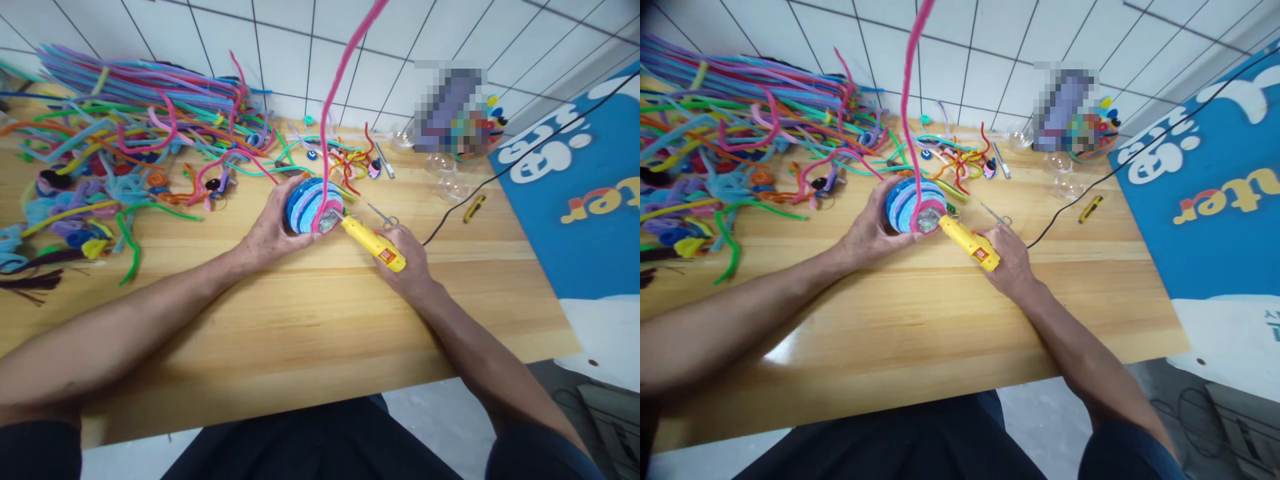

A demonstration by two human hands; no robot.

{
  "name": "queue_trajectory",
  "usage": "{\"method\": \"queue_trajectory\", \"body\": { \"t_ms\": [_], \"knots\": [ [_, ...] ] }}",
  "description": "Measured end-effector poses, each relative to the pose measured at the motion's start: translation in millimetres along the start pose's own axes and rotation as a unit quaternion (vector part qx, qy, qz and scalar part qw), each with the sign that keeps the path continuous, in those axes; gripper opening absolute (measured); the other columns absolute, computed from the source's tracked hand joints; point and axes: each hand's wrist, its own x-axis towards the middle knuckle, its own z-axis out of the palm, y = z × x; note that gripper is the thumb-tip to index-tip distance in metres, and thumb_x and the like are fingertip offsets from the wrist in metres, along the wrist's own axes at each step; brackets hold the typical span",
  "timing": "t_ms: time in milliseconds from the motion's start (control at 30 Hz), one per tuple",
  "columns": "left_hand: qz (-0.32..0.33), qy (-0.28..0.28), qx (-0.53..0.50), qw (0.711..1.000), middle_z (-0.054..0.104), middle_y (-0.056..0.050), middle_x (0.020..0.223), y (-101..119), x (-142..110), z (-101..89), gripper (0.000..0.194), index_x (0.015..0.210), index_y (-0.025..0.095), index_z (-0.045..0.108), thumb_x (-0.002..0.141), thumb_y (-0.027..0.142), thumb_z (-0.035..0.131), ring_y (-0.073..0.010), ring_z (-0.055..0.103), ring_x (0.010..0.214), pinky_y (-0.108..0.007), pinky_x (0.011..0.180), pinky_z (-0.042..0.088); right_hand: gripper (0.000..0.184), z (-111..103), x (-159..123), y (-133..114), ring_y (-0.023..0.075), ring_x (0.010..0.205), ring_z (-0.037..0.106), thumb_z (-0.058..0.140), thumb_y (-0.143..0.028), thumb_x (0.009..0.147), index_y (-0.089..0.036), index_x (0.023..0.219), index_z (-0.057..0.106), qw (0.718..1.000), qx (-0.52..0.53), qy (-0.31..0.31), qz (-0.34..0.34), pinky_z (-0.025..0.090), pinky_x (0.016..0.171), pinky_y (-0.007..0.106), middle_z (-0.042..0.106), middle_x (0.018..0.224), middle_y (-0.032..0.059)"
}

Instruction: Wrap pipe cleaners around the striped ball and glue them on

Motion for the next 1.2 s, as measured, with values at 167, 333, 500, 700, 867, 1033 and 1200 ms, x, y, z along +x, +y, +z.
{"method": "queue_trajectory", "body": {
  "t_ms": [167, 333, 500, 700, 867, 1033, 1200],
  "knots": [
    [0.001, 0.004, 0.005, 1.0, 0.053, -0.016, 0.178, 3, 1, 1.1, 0.116, 0.178, 0.041, 0.035, 0.087, 0.076, 0.098, -0.0439, 0.057, 0.167, -0.069, 0.141, 0.05, 0.017, -2, 0, -9, 0.0231, 0.076, 0.069, 0.073, -0.043, 0.106, -0.028, 0.113, 0.072, 0.993, 0.077, -0.023, 0.083, 0.062, 0.073, 0.039, 0.076, 0.09, 0.0017],
    [-0.003, 0.009, 0.006, 1.0, 0.052, -0.016, 0.179, 2, -2, 1.1, 0.117, 0.178, 0.041, 0.035, 0.086, 0.076, 0.098, -0.0451, 0.055, 0.169, -0.071, 0.142, 0.049, 0.045, -8, 6, -17, 0.0219, 0.073, 0.066, 0.072, -0.07, 0.107, -0.026, 0.101, 0.074, 0.945, 0.227, -0.104, 0.212, 0.057, 0.068, 0.037, 0.071, 0.078, 0.0007],
    [-0.002, 0.005, 0.014, 1.0, 0.051, -0.017, 0.178, 1, -4, -0.5, 0.117, 0.177, 0.042, 0.034, 0.086, 0.077, 0.097, -0.046, 0.055, 0.168, -0.073, 0.142, 0.047, 0.067, -6, 13, -20, 0.0185, 0.066, 0.061, 0.073, -0.091, 0.098, -0.024, 0.091, 0.072, 0.886, 0.348, -0.12, 0.281, 0.056, 0.068, 0.036, 0.065, 0.071, -0.001],
    [-0.011, 0.007, 0.022, 1.0, 0.053, -0.016, 0.176, 2, -2, -1.3, 0.117, 0.176, 0.04, 0.035, 0.085, 0.077, 0.099, -0.0454, 0.057, 0.167, -0.073, 0.141, 0.048, 0.071, -2, 16, -17, 0.0157, 0.062, 0.056, 0.082, -0.092, 0.09, -0.025, 0.078, 0.061, 0.852, 0.41, -0.116, 0.303, 0.053, 0.064, 0.034, 0.056, 0.066, -0.004],
    [-0.004, 0.011, 0.026, 1.0, 0.055, -0.016, 0.175, 4, 0, 1.9, 0.114, 0.176, 0.039, 0.036, 0.087, 0.074, 0.098, -0.0439, 0.059, 0.165, -0.071, 0.141, 0.05, 0.071, -3, 20, -15, 0.0157, 0.06, 0.055, 0.082, -0.093, 0.089, -0.025, 0.079, 0.065, 0.842, 0.419, -0.11, 0.322, 0.051, 0.061, 0.034, 0.055, 0.064, -0.0044],
    [-0.005, 0.007, 0.019, 1.0, 0.055, -0.017, 0.174, 5, 1, 3.4, 0.113, 0.176, 0.037, 0.036, 0.088, 0.072, 0.099, -0.0436, 0.059, 0.165, -0.069, 0.14, 0.051, 0.073, -3, 22, -16, 0.0142, 0.057, 0.052, 0.082, -0.094, 0.088, -0.025, 0.076, 0.061, 0.831, 0.436, -0.107, 0.327, 0.048, 0.057, 0.033, 0.052, 0.063, -0.0053],
    [0.007, 0.002, 0.032, 0.999, 0.053, -0.017, 0.174, 6, 2, 2.5, 0.115, 0.176, 0.037, 0.034, 0.088, 0.072, 0.099, -0.0436, 0.058, 0.165, -0.067, 0.139, 0.051, 0.071, -2, 22, -15, 0.0133, 0.056, 0.05, 0.084, -0.091, 0.09, -0.025, 0.076, 0.06, 0.827, 0.447, -0.106, 0.325, 0.047, 0.056, 0.032, 0.051, 0.063, -0.0058]
  ]
}}
